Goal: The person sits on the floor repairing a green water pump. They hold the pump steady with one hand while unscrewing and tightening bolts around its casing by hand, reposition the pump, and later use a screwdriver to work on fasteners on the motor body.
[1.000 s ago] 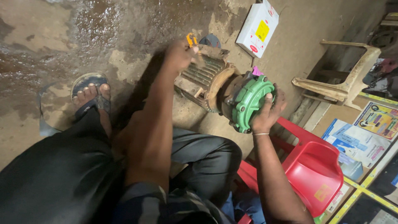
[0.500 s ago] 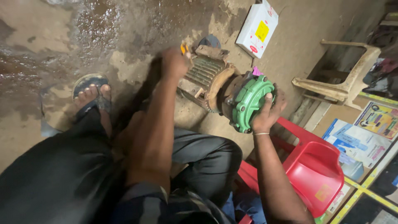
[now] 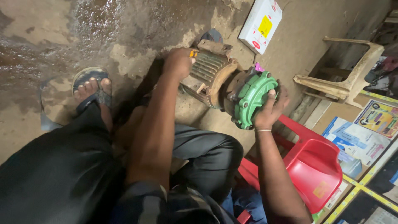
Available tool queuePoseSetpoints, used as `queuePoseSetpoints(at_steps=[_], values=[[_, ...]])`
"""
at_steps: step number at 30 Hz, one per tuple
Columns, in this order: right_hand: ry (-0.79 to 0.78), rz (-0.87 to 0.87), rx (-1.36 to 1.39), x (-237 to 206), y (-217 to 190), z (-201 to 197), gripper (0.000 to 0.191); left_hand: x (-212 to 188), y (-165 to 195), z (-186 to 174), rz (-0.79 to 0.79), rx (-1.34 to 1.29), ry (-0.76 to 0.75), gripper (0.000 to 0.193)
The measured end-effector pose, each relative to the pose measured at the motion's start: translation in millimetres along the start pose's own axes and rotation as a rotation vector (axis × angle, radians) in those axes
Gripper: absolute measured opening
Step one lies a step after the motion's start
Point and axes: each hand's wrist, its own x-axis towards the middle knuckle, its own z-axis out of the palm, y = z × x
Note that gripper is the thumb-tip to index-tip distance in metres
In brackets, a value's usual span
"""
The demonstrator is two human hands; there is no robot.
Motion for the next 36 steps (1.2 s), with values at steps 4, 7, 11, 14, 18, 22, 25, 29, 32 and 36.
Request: queuePoseSetpoints(at_steps=[4,7,11,14,18,22,25,29,32,36], values=[[0.003,-0.037,-0.023,0,-1,0,0.05,-2,8,-11,-0.188,-0.107,-0.164,0.028],[0.0,-0.024,0.01,0,-1,1,0.049,-5,8,-12,-0.216,-0.18,-0.152,0.026],[0.0,-0.013,0.0,0,-2,1,0.048,-7,-4,-1,-0.096,-0.122,-0.123,0.036],[-0.001,-0.027,0.001,-1,-1,1,0.048,-1,-21,-3,-0.131,-0.726,-0.267,0.025],[0.008,0.019,0.015,-2,1,0,0.049,-1,-26,-2,-0.096,-0.539,-0.153,0.017],[0.014,-0.017,-0.011,-2,3,0,0.049,0,-18,2,0.051,-0.205,-0.085,0.028],[0.007,-0.041,-0.01,-1,2,0,0.048,5,-10,-5,-0.111,-0.398,-0.306,0.022],[0.005,-0.025,-0.022,0,0,0,0.049,10,-1,-7,-0.167,-0.092,-0.373,0.024],[0.007,-0.037,-0.04,0,-1,0,0.049,7,3,2,0.191,0.161,-0.21,0.018],[0.007,0.0,0.004,-1,-2,0,0.048,8,0,0,-0.107,-0.259,-0.389,0.035]])
